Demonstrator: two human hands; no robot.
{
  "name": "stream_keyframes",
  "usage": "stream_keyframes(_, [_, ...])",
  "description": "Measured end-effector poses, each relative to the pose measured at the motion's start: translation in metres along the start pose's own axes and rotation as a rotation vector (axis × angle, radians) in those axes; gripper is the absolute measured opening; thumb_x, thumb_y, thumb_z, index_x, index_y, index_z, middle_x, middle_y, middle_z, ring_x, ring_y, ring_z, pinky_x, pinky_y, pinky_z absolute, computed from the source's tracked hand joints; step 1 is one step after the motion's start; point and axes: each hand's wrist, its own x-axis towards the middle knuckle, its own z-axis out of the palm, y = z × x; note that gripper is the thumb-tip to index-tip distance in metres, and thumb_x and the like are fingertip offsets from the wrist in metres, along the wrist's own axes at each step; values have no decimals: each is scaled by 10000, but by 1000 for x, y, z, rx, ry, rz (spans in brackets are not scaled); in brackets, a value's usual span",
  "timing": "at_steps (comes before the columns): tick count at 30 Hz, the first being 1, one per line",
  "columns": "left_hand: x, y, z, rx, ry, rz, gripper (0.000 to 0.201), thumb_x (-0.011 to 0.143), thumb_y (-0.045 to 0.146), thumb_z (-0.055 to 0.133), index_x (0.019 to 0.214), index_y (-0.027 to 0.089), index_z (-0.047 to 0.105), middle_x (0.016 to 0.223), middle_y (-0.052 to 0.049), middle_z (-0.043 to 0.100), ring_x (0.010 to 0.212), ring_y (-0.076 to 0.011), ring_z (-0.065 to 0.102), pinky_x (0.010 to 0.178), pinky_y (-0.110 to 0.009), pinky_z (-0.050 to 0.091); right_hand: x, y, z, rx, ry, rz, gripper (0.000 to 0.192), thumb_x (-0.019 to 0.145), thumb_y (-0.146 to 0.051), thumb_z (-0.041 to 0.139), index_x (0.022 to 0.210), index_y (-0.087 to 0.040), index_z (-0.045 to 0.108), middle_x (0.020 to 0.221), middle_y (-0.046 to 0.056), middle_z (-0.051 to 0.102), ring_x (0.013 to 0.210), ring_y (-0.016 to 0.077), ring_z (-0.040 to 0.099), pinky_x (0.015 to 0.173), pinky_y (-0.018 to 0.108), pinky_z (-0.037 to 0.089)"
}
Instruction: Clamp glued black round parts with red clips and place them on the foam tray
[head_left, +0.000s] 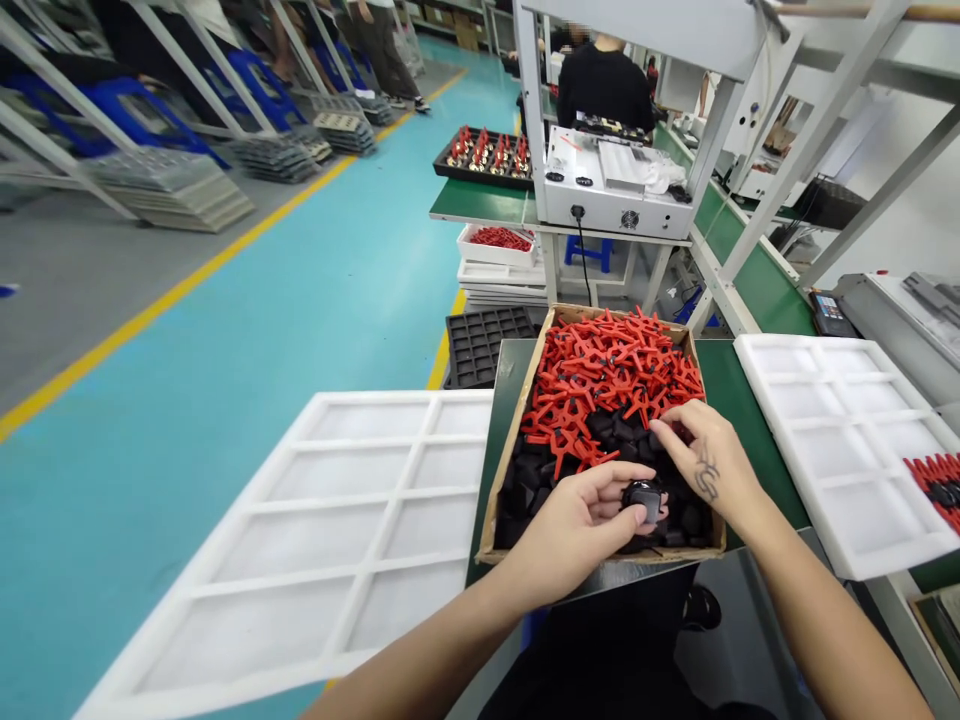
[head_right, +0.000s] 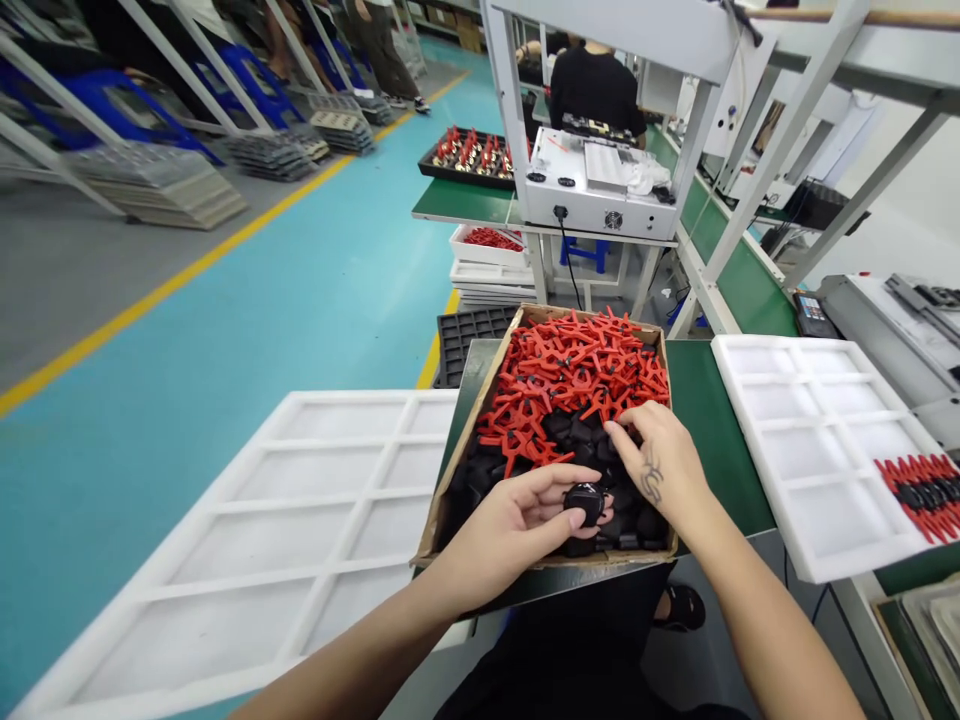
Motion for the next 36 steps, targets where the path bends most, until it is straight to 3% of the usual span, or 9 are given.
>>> stream_keyframes(4, [-1, 3, 1, -23, 5, 27, 467, 820, 348, 925, 1198, 153, 732, 1081, -124, 847, 1065, -306, 821, 1019, -477, 649, 17, 0, 21, -153, -65, -24, 218, 1060, -295, 627, 872, -207, 693, 844, 55, 680, 800, 231, 666, 772, 343, 538])
stream_keyframes(7, [-2, 3, 0, -42, 2, 40, 493, 809, 373, 940, 1201, 154, 736, 1074, -122, 848, 1066, -307, 820, 1007, -470, 657, 16, 1, 20, -149, -62, -44, 188, 1051, -219, 594, 885, -208, 683, 857, 53, 694, 796, 220, 675, 766, 324, 542])
stream_keyframes(10, [-1, 2, -1, -57, 0, 64, 493, 809, 397, 945, 1186, 146, 751, 1071, -127, 848, 1057, -312, 822, 998, -470, 663, 5, 4, 1, -116, -46, -75, 157, 1075, -207, 566, 988, -203, 696, 924, 68, 736, 860, 230, 709, 806, 338, 565])
stream_keyframes(14, [1, 0, -2, -117, 13, 82, 478, 805, 410, 955, 1152, 133, 780, 1104, -143, 844, 1069, -340, 820, 1024, -505, 655, -19, 5, -37, -66, -80, -226, 165, 1109, -219, 558, 1145, -205, 719, 1003, 92, 776, 891, 238, 729, 827, 374, 599])
stream_keyframes(19, [2, 2, -1, -141, -36, 28, 445, 802, 345, 961, 1175, 157, 807, 1470, -167, 710, 1086, -347, 819, 1056, -535, 641, -40, -7, -63, -62, -169, -315, 226, 1120, -194, 541, 1250, -220, 724, 1054, 99, 780, 890, 227, 712, 798, 372, 611])
stream_keyframes(24, [1, 1, 0, -145, -100, -30, 414, 794, 314, 966, 1131, 135, 806, 1091, -121, 849, 1046, -326, 827, 1079, -546, 622, -48, -16, -56, -10, -154, -311, 268, 1120, -175, 522, 1287, -214, 727, 1070, 104, 785, 928, 234, 729, 842, 397, 643])
stream_keyframes(27, [1, 1, 0, -142, -67, -14, 408, 785, 289, 970, 1129, 137, 813, 1085, -114, 848, 1019, -307, 827, 1065, -534, 632, -56, -19, -50, 31, -103, -288, 328, 1111, -155, 531, 1400, -209, 675, 1162, 123, 782, 1001, 244, 741, 898, 415, 655])
stream_keyframes(31, [2, 0, -1, -149, -46, -1, 412, 778, 279, 974, 1131, 136, 816, 1075, -118, 851, 961, -282, 833, 1026, -500, 656, -71, -20, -44, 62, -135, -228, 442, 1075, -299, 665, 1501, -205, 595, 1284, 155, 742, 1164, 288, 725, 981, 454, 658])
stream_keyframes(36, [2, -3, -3, -179, -54, -19, 408, 799, 282, 957, 1149, 136, 806, 1072, -130, 854, 983, -312, 840, 1023, -510, 655, -81, -14, -34, 59, -112, -212, 567, 1051, -342, 715, 1573, -229, 526, 1332, 163, 715, 1226, 298, 716, 1030, 463, 649])
